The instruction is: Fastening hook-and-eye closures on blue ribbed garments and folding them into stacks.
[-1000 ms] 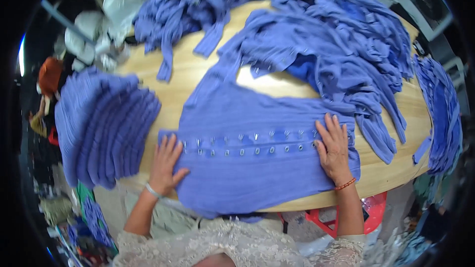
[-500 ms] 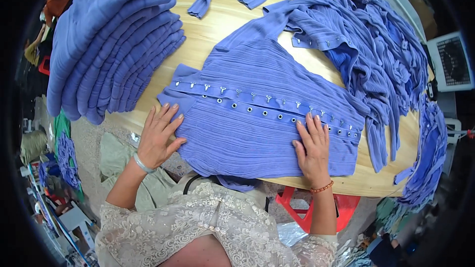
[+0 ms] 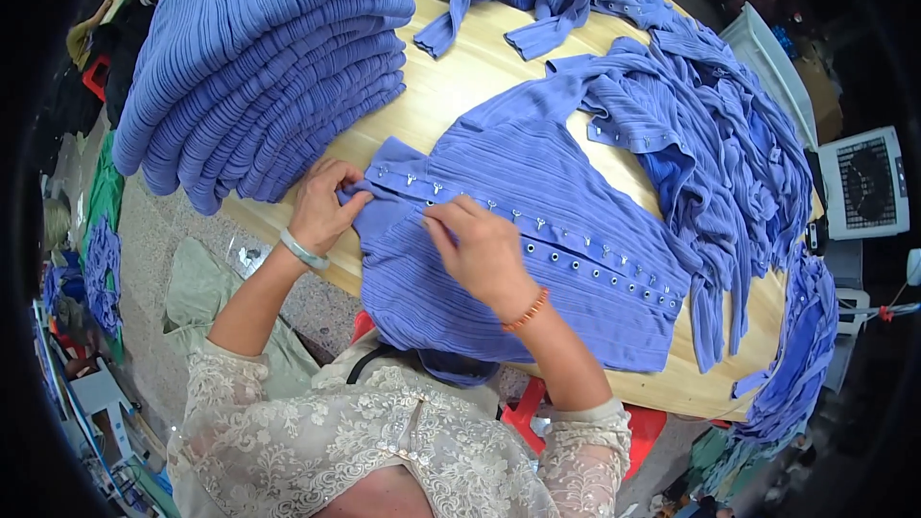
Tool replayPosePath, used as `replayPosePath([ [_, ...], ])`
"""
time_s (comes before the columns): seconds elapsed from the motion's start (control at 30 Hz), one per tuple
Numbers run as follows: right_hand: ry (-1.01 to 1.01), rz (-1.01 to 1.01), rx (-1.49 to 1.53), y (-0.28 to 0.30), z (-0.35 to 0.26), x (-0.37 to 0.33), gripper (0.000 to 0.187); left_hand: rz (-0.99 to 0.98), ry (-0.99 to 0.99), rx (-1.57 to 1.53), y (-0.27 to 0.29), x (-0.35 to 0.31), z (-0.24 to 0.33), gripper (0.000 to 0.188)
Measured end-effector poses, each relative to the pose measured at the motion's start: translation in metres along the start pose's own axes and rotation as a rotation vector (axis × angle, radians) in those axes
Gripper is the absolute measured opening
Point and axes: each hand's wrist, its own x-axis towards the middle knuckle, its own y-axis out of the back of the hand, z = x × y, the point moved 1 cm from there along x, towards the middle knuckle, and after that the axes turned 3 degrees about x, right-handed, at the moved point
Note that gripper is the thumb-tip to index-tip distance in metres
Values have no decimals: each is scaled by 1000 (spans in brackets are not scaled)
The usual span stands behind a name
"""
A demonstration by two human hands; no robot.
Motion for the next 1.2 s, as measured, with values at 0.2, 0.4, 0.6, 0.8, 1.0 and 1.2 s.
replayPosePath([
  [0.2,-98,69,-20,-24,10,20,12,107,-134,-52,12,-18,4,16],
  [0.4,16,-145,111,-19,-5,30,33,163,-346,-101,18,-25,1,24],
  [0.6,-54,-81,287,-52,-7,32,21,54,-364,-16,25,-19,7,21],
  [0.8,-29,-86,291,-52,-11,20,12,-201,132,-438,22,7,-10,28],
  [1.0,3,-64,239,-59,-11,15,10,-463,408,-477,6,52,-12,25],
  [1.2,-37,-27,312,-63,-3,16,10,-534,538,-597,-1,59,-11,20],
])
